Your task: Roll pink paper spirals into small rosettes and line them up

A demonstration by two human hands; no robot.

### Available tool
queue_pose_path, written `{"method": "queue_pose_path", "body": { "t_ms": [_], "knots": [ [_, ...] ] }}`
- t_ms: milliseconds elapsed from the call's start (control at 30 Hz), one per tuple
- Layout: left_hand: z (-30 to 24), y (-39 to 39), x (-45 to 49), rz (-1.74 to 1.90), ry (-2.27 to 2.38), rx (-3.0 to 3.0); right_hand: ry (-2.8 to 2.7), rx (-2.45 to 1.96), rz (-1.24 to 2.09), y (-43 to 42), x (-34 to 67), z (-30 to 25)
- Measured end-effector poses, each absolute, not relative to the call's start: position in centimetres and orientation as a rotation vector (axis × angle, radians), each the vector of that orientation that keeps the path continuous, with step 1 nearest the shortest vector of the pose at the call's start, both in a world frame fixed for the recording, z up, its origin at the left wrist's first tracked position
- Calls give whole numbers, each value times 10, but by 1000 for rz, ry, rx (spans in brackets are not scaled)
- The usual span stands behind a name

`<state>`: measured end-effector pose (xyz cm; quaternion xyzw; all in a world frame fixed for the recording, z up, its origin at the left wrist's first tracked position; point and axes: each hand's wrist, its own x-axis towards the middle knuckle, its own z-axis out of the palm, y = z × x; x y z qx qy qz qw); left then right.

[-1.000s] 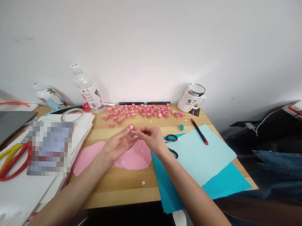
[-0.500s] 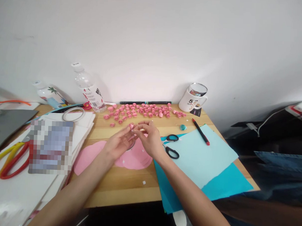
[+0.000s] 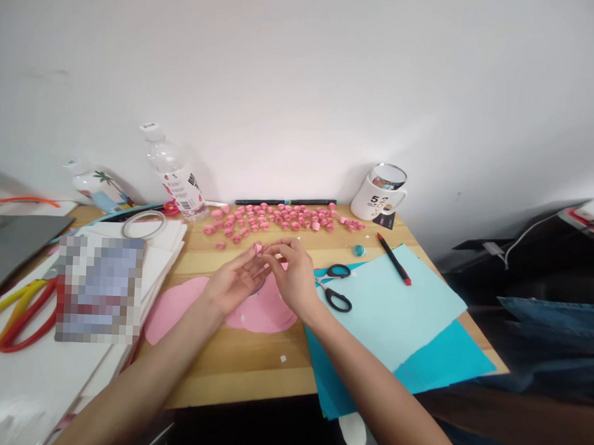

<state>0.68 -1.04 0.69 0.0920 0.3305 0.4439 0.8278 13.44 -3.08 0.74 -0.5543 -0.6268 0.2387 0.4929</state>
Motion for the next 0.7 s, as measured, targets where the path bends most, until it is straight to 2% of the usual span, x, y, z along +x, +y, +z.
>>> {"method": "queue_pose_path", "body": {
  "t_ms": [267,533,700],
  "knots": [
    [6,-12,8,978,755,187,-1507,-1403,393,-30,123,-4],
    [1,-13,11,1118,802,409,-1203,-1310,894,-29,124,-2],
    [-1,-16,14,1109,810,437,-1110,-1255,1019,-30,130,-1]
  ]
}}
